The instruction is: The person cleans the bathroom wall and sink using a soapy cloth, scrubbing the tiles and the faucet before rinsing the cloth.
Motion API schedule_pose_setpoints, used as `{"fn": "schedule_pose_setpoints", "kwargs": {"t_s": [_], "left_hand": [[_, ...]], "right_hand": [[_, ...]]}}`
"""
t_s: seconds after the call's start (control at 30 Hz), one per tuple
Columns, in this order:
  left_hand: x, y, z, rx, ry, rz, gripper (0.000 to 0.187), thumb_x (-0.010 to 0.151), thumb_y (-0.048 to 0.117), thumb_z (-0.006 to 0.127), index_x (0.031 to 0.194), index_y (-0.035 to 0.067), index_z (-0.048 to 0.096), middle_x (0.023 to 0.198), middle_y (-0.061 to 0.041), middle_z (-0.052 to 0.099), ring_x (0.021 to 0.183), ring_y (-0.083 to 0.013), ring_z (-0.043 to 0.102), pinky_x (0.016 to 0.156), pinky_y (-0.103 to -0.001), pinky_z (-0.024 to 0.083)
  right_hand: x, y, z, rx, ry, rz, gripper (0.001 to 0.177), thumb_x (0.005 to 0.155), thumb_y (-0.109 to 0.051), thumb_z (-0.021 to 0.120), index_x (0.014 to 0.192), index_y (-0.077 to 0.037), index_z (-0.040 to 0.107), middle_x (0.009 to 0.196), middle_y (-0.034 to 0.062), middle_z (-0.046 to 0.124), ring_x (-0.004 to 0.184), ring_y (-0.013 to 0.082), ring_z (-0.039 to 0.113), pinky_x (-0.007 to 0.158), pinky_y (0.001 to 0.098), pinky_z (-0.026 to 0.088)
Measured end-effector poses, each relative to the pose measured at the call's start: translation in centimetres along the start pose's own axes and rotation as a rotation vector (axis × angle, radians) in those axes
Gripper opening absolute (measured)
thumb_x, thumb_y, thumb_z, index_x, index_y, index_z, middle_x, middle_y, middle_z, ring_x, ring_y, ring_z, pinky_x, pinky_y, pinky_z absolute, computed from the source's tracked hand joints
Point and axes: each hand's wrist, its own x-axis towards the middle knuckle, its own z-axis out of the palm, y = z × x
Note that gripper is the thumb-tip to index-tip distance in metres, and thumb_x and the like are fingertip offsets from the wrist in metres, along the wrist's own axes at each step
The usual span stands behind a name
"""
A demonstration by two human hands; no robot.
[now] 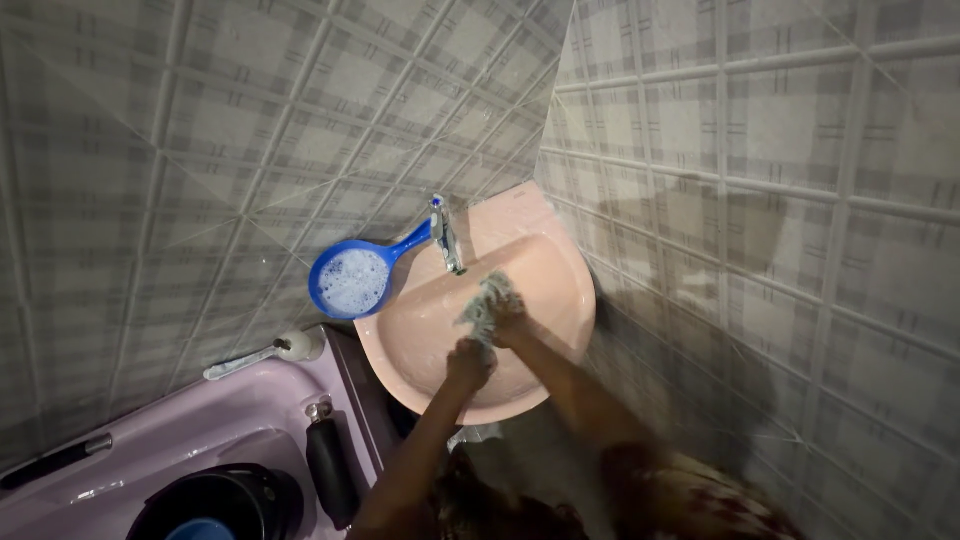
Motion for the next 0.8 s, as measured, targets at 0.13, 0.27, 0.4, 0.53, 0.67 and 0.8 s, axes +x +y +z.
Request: {"fn": "schedule_pose_setpoints", "kwargs": {"t_s": [0.13,0.27,0.4,0.53,0.67,0.8], "left_hand": [[0.4,-2.3,-1.4,0.166,0.096,-0.069,0.077,0.086,0.053,0.069,0.145,0.008,0.050,0.152,-0.020,0.046,0.144,-0.0435,0.034,0.112,-0.059,0.033],[0.0,-4.5,-2.1,0.266,-0.189,-0.055,0.085,0.082,0.055,0.073,0.152,0.014,0.047,0.160,-0.017,0.041,0.154,-0.0452,0.023,0.121,-0.060,0.027],[0.3,-3.6,-1.6,0.235,-0.190,0.058,0.088,0.082,0.057,0.074,0.152,0.014,0.042,0.164,-0.022,0.025,0.153,-0.0463,0.010,0.120,-0.059,0.022],[1.3,-2.4,-1.3,0.099,-0.063,-0.052,0.086,0.085,0.050,0.070,0.155,0.011,0.040,0.164,-0.018,0.027,0.152,-0.0437,0.012,0.118,-0.061,0.023],[2.2,-2.4,-1.5,0.162,0.017,-0.244,0.089,0.084,0.045,0.073,0.154,0.003,0.037,0.163,-0.023,0.028,0.150,-0.0396,0.023,0.118,-0.053,0.026],[1.6,-3.1,-1.7,0.262,0.263,-0.087,0.065,0.080,0.023,0.072,0.139,0.000,0.054,0.149,-0.017,0.048,0.140,-0.0354,0.043,0.111,-0.049,0.038]], "right_hand": [[1.1,-3.8,0.3,0.112,0.012,-0.159,0.083,0.096,-0.047,0.049,0.165,-0.011,0.020,0.171,0.0180,0.014,0.160,0.0392,0.013,0.128,0.0599,0.013],[-2.8,-4.8,2.8,0.241,0.039,-0.332,0.084,0.095,-0.038,0.055,0.168,-0.010,0.024,0.172,0.0196,0.019,0.160,0.0387,0.021,0.130,0.0566,0.020],[-2.9,-1.5,2.2,0.047,-0.241,0.019,0.103,0.089,-0.050,0.065,0.164,-0.010,0.007,0.171,0.0173,0.002,0.158,0.0385,0.008,0.125,0.0576,0.009],[0.7,-2.5,0.7,0.080,0.017,0.088,0.104,0.087,-0.056,0.064,0.161,-0.009,0.009,0.171,0.0172,0.003,0.158,0.0361,0.012,0.125,0.0584,0.011],[1.3,-5.8,1.0,0.081,-0.014,-0.016,0.105,0.085,-0.039,0.070,0.165,-0.004,0.012,0.170,0.0221,0.011,0.155,0.0383,0.018,0.122,0.0559,0.016],[-2.0,-4.1,2.3,0.307,-0.131,-0.176,0.059,0.097,-0.030,0.056,0.153,-0.011,0.046,0.156,0.0209,0.045,0.145,0.0392,0.043,0.116,0.0521,0.039]]}}
